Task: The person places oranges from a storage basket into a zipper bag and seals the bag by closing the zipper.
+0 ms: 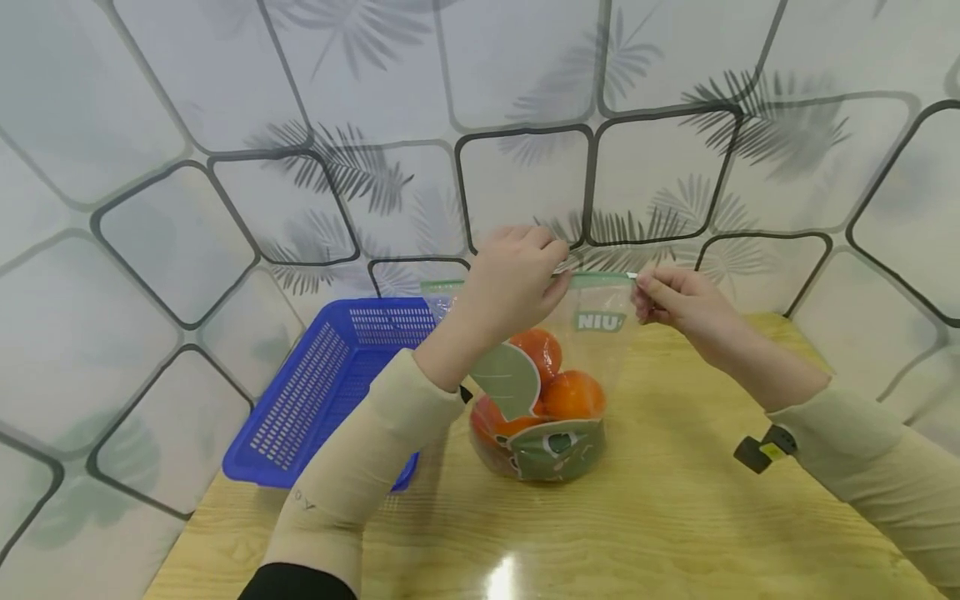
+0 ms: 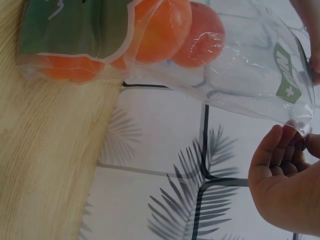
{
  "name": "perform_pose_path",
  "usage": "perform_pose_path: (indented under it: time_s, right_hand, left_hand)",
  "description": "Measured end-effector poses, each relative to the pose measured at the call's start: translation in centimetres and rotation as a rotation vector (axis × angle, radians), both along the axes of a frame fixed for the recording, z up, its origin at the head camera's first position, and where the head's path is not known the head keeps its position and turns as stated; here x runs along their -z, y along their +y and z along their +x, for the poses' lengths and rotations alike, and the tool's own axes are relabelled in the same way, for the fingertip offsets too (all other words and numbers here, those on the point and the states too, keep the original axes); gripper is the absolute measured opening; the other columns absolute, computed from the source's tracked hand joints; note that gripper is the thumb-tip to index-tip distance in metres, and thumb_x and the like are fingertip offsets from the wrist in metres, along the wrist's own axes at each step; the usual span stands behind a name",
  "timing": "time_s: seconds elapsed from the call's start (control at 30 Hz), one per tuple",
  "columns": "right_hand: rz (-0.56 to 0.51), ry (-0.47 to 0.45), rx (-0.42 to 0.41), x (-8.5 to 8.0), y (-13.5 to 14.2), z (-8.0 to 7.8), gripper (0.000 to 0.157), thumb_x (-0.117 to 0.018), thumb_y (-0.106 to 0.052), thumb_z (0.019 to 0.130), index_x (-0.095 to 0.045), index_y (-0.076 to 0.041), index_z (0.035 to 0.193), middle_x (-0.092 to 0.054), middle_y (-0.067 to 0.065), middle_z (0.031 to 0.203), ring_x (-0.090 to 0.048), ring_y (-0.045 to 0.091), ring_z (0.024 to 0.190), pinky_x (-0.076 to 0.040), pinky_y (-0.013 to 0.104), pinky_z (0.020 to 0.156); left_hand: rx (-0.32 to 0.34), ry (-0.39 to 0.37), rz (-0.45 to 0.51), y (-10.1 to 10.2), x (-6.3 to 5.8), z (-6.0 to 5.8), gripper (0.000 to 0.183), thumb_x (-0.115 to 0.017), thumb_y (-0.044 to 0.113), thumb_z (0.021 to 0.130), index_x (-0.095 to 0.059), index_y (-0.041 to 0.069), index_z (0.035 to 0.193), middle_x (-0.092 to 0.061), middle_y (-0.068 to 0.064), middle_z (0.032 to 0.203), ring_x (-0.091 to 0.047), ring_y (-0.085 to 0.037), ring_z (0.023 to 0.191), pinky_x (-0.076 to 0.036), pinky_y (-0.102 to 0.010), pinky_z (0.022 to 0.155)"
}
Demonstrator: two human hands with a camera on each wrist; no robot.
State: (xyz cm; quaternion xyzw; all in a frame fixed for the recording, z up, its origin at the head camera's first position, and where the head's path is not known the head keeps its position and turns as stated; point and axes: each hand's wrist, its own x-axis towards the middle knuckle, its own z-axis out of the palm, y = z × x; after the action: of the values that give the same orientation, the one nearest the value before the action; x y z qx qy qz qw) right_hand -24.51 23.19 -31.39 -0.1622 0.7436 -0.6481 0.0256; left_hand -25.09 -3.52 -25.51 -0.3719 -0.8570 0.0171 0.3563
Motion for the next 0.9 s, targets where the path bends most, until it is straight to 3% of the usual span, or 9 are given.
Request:
perform_pose_path:
  time_s: [0.13,0.57,0.9]
  right_hand:
    - [-0.022,0.012,-0.017,0.1,0.0,0.0,0.027,-0.052,-0.023,0.112,-0.068,-0.008,0.095,-0.064,-0.005,0.085,-0.061,0.009,0.077,-0.059,0.021,0.075]
    - [-0.047,0.002,-0.035,0.1,-0.2,0.1,0.027,-0.053,-0.023,0.112,-0.068,-0.011,0.093,-0.064,-0.006,0.084,-0.061,0.01,0.075,-0.059,0.021,0.076]
    - [-0.068,0.026,-0.079,0.4,-0.3,0.0,0.029,-0.052,-0.027,0.112,-0.071,-0.015,0.093,-0.063,-0.005,0.08,-0.061,0.01,0.075,-0.058,0.02,0.075]
  left_hand:
    - [-0.026,0.002,-0.057,1.5,-0.1,0.1,0.02,-0.063,0.029,0.103,-0.076,0.015,0.106,-0.075,-0.001,0.103,-0.072,-0.021,0.103,-0.056,-0.035,0.093]
    - [-0.054,0.003,-0.117,5.2,-0.2,-0.1,0.023,-0.054,0.031,0.106,-0.074,0.019,0.105,-0.071,0.002,0.103,-0.069,-0.019,0.104,-0.052,-0.034,0.098]
    - [-0.103,0.119,-0.248,8.0,1.0,-0.1,0.024,-0.051,0.028,0.108,-0.074,0.022,0.102,-0.071,0.005,0.102,-0.068,-0.016,0.103,-0.052,-0.03,0.094]
